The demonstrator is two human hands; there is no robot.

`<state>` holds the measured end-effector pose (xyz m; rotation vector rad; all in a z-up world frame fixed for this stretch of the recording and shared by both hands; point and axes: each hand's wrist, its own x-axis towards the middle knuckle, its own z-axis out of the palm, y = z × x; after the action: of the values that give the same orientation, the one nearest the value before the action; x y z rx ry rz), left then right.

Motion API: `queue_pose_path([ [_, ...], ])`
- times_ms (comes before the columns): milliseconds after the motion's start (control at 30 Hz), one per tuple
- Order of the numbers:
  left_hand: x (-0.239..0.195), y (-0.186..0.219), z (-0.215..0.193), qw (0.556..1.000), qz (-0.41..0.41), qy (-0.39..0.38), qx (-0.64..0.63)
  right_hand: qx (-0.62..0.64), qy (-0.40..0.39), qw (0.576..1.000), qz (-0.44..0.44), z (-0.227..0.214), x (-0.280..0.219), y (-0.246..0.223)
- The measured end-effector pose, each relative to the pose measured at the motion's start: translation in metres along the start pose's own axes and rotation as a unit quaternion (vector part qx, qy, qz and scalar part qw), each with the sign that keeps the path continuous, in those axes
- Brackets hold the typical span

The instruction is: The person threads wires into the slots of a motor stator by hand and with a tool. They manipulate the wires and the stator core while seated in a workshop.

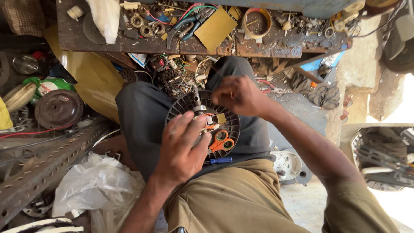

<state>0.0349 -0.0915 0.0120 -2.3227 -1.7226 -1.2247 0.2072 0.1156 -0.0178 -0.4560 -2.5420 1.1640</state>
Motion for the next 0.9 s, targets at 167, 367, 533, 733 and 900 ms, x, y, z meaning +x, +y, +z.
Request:
queue_pose_path([
  [167,-0.036,0.01,-0.01,0.978,-0.11,-0.14,-0.11,0.29,0.087,0.945,0.122,0.026,-0.003,0.025],
  [367,-0.057,0.011,-0.005,0.958,-0.04,-0.284,-0.016,0.736,0.127,0.64,0.181,0.044,-0.008,0.032],
  [533,-0.065,0.017,0.005,0.96,-0.027,-0.278,0.014,0.597,0.102,0.789,0.104,0.048,-0.016,0.008],
  [733,-0.071,0.014,0.003,0.954,-0.034,-0.299,-0.006,0.331,0.021,0.943,-0.023,0.044,-0.024,-0.015],
  [900,-0.059,0.013,-0.007,0.948,-0.211,-0.094,-0.219,0.267,0.113,0.957,-0.032,0.065,-0.026,-0.011],
])
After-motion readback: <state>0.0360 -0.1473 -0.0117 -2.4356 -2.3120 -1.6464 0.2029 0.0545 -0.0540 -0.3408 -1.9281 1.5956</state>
